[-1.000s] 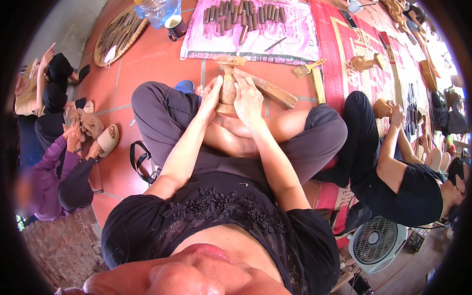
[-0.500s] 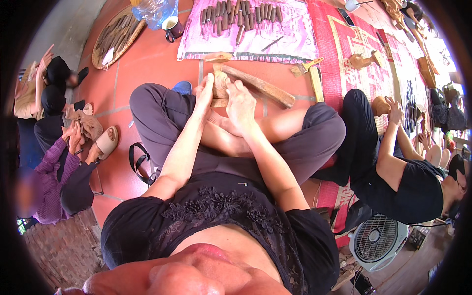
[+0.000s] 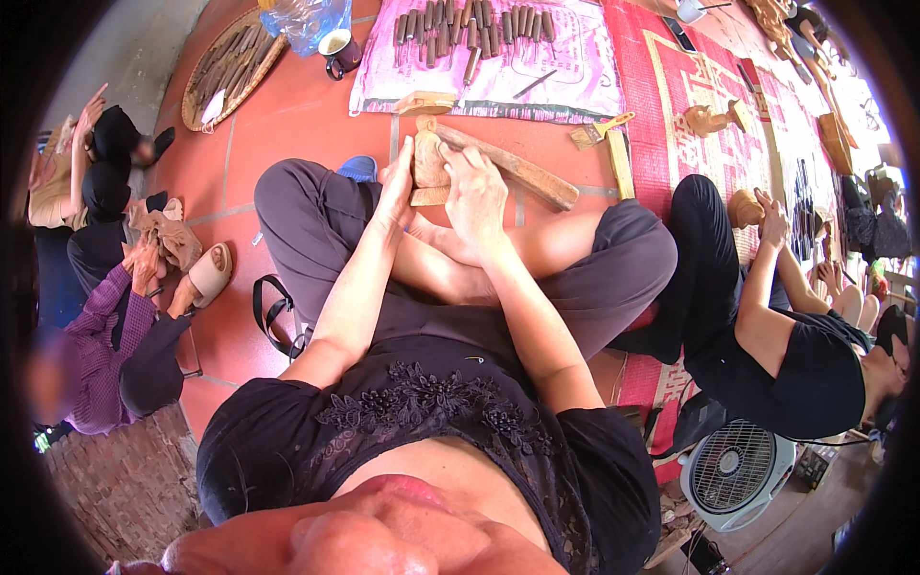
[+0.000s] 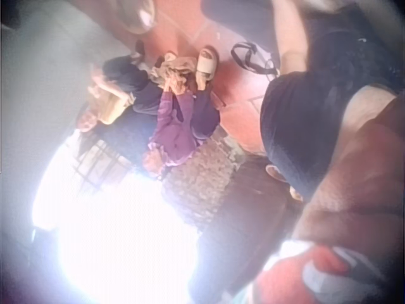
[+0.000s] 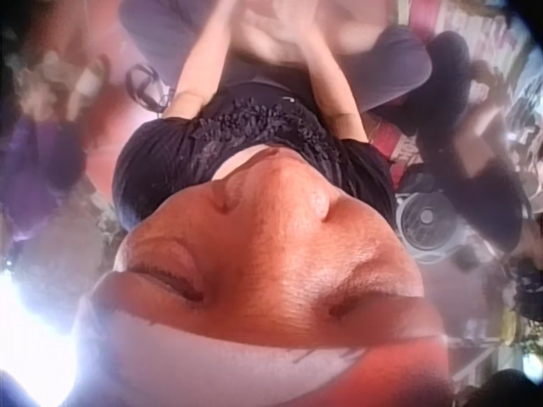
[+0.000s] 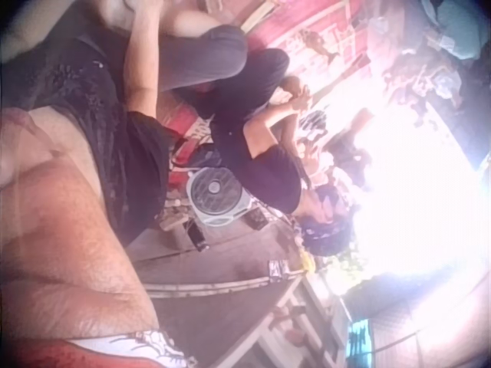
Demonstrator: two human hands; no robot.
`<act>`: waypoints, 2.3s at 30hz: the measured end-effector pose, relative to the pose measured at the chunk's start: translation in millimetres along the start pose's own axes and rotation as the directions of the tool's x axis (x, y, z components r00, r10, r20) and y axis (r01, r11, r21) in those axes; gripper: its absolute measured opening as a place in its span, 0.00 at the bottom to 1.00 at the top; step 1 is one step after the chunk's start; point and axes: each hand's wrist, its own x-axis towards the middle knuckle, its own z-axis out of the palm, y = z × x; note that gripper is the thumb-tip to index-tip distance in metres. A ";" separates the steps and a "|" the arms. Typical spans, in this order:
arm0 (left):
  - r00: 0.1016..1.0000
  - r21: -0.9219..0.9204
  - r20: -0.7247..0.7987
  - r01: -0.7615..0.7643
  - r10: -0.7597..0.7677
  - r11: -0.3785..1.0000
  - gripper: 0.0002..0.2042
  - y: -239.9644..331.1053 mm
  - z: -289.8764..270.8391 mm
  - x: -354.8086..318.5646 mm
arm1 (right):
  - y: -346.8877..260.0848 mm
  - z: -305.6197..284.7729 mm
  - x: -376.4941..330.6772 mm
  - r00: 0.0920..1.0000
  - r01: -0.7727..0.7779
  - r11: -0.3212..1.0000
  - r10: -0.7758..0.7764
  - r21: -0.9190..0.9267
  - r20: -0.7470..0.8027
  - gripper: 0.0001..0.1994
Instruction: The person sits cross-legged on the floor and uses a small knife to carve a piece of wood held in their left hand. They repeatedly scrape and shape the wood while other people work nearby on similar tasks.
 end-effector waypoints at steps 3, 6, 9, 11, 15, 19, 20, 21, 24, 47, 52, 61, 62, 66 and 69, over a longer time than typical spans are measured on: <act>0.992 -0.049 0.124 0.046 -0.039 0.998 0.25 -9.8 -9.0 8.0 | 5.1 -3.6 20.2 0.998 -0.058 0.995 0.056 0.085 0.024 0.12; 0.976 -0.136 0.210 0.094 -0.064 0.986 0.25 -11.5 -14.1 7.7 | 23.6 -7.6 25.5 0.980 -0.184 0.938 0.200 0.294 -0.022 0.10; 0.931 -0.382 0.363 0.185 -0.037 0.906 0.24 -5.6 -13.2 6.8 | 49.2 -10.5 19.9 0.946 -0.292 0.872 0.324 0.392 -0.016 0.09; 0.935 -0.416 0.349 0.211 -0.059 0.885 0.23 -2.7 -10.1 5.0 | 54.3 -11.1 17.1 0.944 -0.297 0.839 0.331 0.457 0.005 0.09; 0.929 -0.393 0.365 0.211 -0.059 0.895 0.23 -7.1 -13.0 7.2 | 27.2 -23.7 25.1 0.960 -0.259 0.868 0.281 0.423 0.011 0.10; 0.941 -0.314 0.329 0.185 -0.076 0.931 0.23 -10.5 -14.7 11.5 | 6.1 -21.2 24.5 1.000 -0.016 0.978 0.018 0.208 -0.005 0.13; 0.962 -0.263 0.263 0.144 -0.073 0.954 0.24 -10.3 -13.3 11.5 | 6.6 -15.9 18.8 0.999 0.008 0.995 -0.011 0.100 0.030 0.14; 0.979 -0.209 0.195 0.107 -0.065 0.972 0.24 -7.8 -9.2 8.9 | 8.6 -11.9 13.1 0.997 0.037 0.999 -0.036 -0.008 0.070 0.15; 0.996 -0.062 0.057 0.072 -0.068 0.996 0.25 -13.1 -13.0 13.8 | 16.2 -9.0 2.3 0.992 0.095 0.986 -0.082 -0.138 0.095 0.17; 0.980 0.422 -0.091 -0.125 0.179 0.898 0.25 -13.5 -3.0 -2.5 | 37.3 29.6 -5.5 0.999 0.007 0.974 0.002 -0.227 0.041 0.17; 0.968 0.361 -0.094 -0.184 0.232 0.914 0.24 -35.7 -32.6 30.0 | 13.3 26.2 -25.4 0.987 0.020 0.975 0.017 -0.223 0.161 0.16; 0.992 0.247 -0.079 -0.076 0.098 0.966 0.23 -25.8 -11.0 6.2 | 21.0 23.1 -15.2 0.981 -0.035 0.966 0.082 -0.257 0.176 0.17; 0.991 0.241 -0.092 -0.075 0.100 0.968 0.22 -24.2 -12.7 8.8 | 15.9 23.3 -20.3 0.974 -0.042 0.963 0.099 -0.267 0.203 0.17; 0.997 0.225 -0.035 -0.063 0.073 0.972 0.23 -30.7 -13.3 14.6 | 20.4 23.3 -12.7 0.985 -0.027 0.951 0.078 -0.307 0.154 0.16; 0.998 0.245 -0.019 -0.048 0.054 0.968 0.23 -30.9 -9.6 8.2 | 32.7 26.6 -3.3 0.999 0.013 0.962 -0.002 -0.274 0.041 0.16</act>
